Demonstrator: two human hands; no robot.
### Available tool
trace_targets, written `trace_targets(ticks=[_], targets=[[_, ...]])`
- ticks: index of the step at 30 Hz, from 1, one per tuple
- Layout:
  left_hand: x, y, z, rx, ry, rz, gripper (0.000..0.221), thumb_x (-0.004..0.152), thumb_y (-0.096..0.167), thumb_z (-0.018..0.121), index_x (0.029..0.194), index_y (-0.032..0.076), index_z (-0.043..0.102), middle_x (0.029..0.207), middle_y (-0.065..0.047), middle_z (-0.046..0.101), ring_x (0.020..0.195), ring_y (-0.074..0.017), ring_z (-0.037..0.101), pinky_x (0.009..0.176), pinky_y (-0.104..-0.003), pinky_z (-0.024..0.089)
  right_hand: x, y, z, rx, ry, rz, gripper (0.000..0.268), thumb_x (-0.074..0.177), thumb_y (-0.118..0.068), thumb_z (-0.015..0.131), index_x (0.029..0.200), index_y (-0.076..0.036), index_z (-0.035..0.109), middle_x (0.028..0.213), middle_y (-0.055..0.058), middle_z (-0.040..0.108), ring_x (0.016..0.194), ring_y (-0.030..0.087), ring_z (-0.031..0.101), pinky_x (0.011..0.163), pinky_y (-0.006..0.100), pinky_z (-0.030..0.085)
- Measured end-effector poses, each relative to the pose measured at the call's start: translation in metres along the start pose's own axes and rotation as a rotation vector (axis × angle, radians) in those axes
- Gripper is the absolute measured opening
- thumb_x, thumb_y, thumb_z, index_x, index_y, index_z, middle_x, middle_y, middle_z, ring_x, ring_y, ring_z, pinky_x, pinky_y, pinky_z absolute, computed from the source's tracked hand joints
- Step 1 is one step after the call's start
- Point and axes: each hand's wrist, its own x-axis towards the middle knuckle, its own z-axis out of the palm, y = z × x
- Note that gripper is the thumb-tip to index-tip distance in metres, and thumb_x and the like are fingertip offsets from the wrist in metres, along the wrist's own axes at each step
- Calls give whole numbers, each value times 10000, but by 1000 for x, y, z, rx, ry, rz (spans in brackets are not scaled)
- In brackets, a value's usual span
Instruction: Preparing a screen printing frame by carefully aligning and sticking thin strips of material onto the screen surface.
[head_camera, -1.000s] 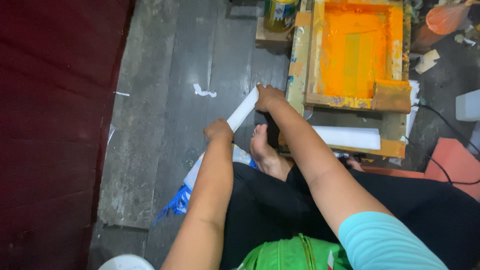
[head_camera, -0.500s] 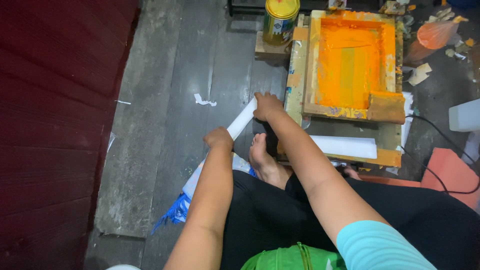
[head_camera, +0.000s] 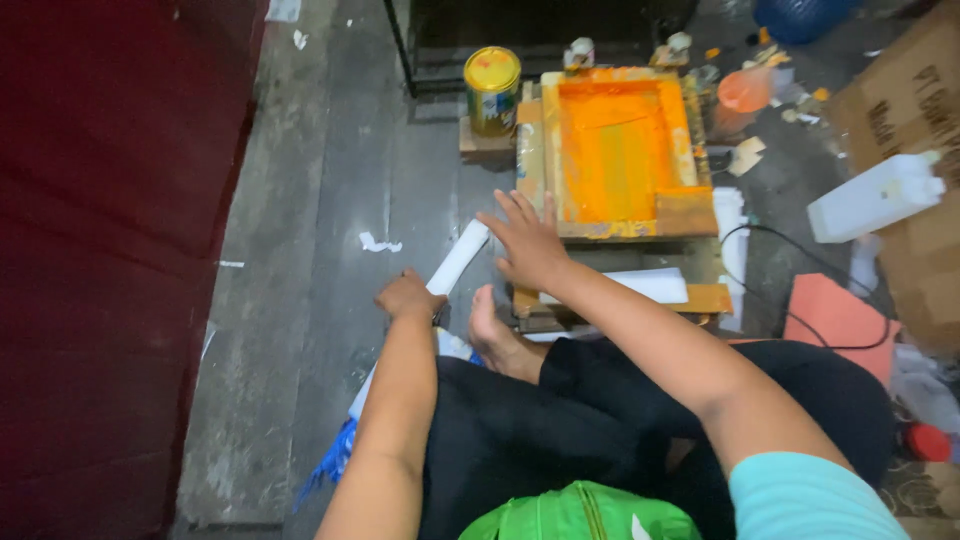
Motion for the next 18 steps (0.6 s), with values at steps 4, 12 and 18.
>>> trace_targets(ticks=[4,12,18], targets=[[-35,13,-27,-64,297,155,770,822,665,721,1282,73,542,1218,-190,632,1130,-390,646,905,-497,533,-64,39,-40,-88,138,-18,722,825,-136,705,1514,-195,498,1602,217,348,1515,429,276,1158,764,96],[-130,98,-66,-714,646,772,753,846,438,802,1443,71,526,1283,-219,620,1224,-443,601,1031,-541,470,-189,110,-131,209,-153,246,759,839,-328,744,1533,-166,480,1575,251,421,1418,476,451,1161,649,323],[-146,121,-10,-474,653,977,860,781,446,859,1484,97,506,1284,-180,619,1257,-367,592,1077,-477,458,-186,188,-68,75,-312,323,750,800,-504,798,1470,-264,563,1362,97,676,1302,330,617,1048,545,502]])
